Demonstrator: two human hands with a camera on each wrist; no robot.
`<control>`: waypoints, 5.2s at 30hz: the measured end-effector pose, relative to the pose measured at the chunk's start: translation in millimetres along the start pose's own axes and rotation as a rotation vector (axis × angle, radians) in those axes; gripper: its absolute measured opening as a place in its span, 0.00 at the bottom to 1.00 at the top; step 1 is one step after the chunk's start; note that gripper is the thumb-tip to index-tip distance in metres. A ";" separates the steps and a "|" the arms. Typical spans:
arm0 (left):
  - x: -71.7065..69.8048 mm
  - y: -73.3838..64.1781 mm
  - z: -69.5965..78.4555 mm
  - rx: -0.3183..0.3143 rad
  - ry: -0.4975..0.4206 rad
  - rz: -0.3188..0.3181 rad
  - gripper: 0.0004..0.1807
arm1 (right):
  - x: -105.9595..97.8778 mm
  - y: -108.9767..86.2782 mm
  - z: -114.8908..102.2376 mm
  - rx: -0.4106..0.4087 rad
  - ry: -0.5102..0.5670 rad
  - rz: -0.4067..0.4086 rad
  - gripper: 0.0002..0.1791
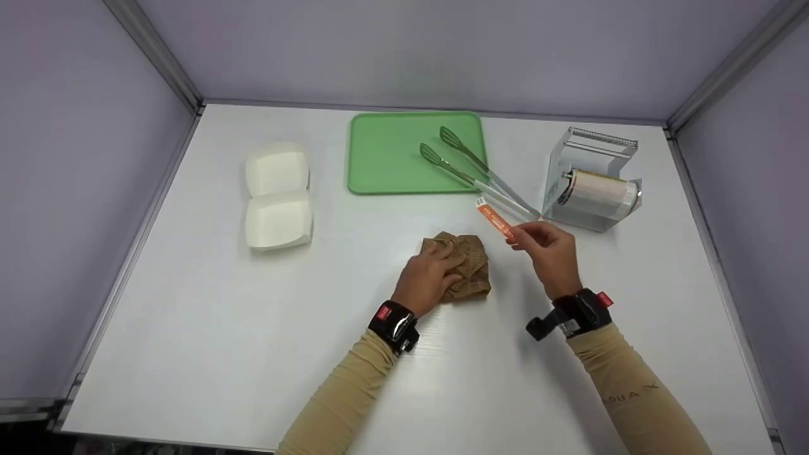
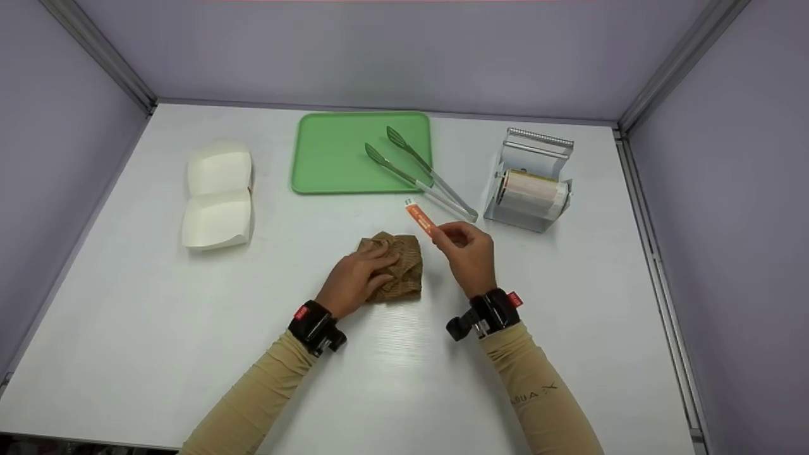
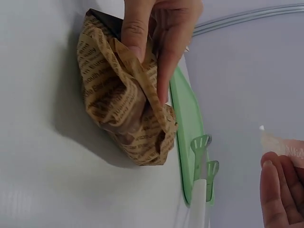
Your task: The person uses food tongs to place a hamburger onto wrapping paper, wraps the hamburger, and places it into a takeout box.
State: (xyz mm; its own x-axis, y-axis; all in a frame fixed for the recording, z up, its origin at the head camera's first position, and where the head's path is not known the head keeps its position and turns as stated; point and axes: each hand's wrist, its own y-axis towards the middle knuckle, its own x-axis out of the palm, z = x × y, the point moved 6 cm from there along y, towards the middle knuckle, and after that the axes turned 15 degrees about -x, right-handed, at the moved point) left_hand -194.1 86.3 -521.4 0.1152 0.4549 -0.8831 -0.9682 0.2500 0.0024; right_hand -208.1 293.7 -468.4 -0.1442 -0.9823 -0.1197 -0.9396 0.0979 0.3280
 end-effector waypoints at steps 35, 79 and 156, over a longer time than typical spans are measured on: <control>-0.8 0.5 -0.8 -0.053 -0.052 0.046 0.37 | 35.6 -22.1 -9.1 0.037 -0.282 -0.208 0.09; 2.8 0.5 0.4 0.005 0.057 0.003 0.25 | 42.3 -40.9 30.7 -0.069 -0.672 -0.263 0.09; -107.8 -32.2 -218.2 -0.606 -0.095 0.383 0.35 | 59.5 -53.8 69.6 0.305 -0.243 -0.140 0.30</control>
State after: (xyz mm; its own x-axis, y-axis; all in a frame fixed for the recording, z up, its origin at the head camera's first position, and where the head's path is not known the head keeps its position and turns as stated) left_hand -223.8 -157.4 -528.6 -0.2650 0.4946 -0.8277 -0.8942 -0.4472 0.0191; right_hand -187.8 241.1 -558.4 -0.0432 -0.9269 -0.3729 -0.9990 0.0448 0.0045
